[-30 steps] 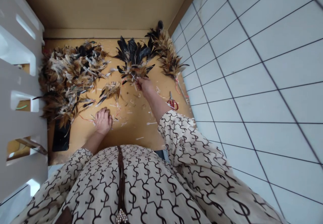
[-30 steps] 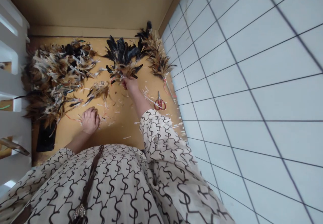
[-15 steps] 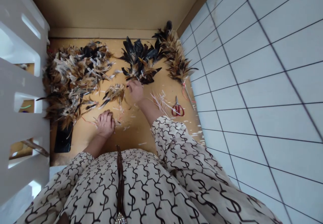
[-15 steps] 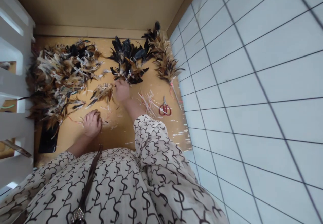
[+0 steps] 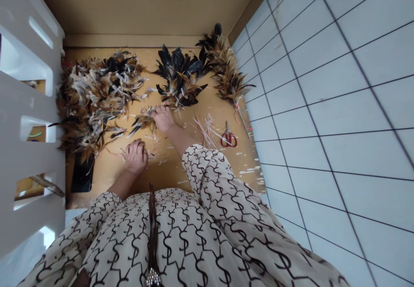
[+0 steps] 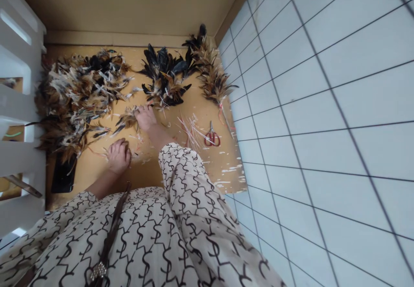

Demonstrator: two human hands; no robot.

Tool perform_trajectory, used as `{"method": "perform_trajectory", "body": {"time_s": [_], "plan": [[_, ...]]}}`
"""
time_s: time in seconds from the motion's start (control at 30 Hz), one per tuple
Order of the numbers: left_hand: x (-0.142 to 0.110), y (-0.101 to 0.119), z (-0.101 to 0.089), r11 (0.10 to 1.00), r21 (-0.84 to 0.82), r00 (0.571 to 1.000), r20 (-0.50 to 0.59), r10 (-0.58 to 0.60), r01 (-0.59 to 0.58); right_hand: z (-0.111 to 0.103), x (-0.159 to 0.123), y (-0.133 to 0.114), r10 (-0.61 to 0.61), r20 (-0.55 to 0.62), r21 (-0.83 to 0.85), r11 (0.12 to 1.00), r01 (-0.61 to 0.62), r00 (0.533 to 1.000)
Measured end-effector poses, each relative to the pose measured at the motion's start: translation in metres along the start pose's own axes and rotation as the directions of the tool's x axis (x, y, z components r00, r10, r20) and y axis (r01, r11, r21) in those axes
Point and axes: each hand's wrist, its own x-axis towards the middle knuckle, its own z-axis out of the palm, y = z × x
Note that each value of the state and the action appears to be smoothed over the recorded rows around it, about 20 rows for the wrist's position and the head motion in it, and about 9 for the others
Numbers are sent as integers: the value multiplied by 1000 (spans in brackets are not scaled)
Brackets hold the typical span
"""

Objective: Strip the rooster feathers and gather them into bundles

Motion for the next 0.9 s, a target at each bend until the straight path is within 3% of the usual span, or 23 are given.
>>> {"method": "perform_trajectory", "body": {"time_s": [0.1,0.3,0.5,0.63,0.7,0.8,0.9], "plan": [[0,1,-1,1000,-9,1000,11,-11,11,0,-11,-2,114,-26,232,967,-105,993],[0,1,-4,1000,-7,1000,21,0,0,15,-41,-6,320,39,542,789,-289,947],[-1,-1,-7,999,-38,1000,28,-9,10,39,-83,-16,395,213,818,427,-384,894],[0,1,-14,980,-178,996,18,-89,91,43,-112,-23,390,312,900,172,-401,866],[1,8,-20,909,-367,979,27,-203,199,42,-123,-24,382,340,915,77,-396,859],[-1,23,-26,598,-691,897,177,-405,406,39,-134,-25,376,361,923,-12,-385,853],[-5,41,-28,409,-769,851,323,-414,491,38,-143,-27,360,363,928,-57,-368,859]]}}
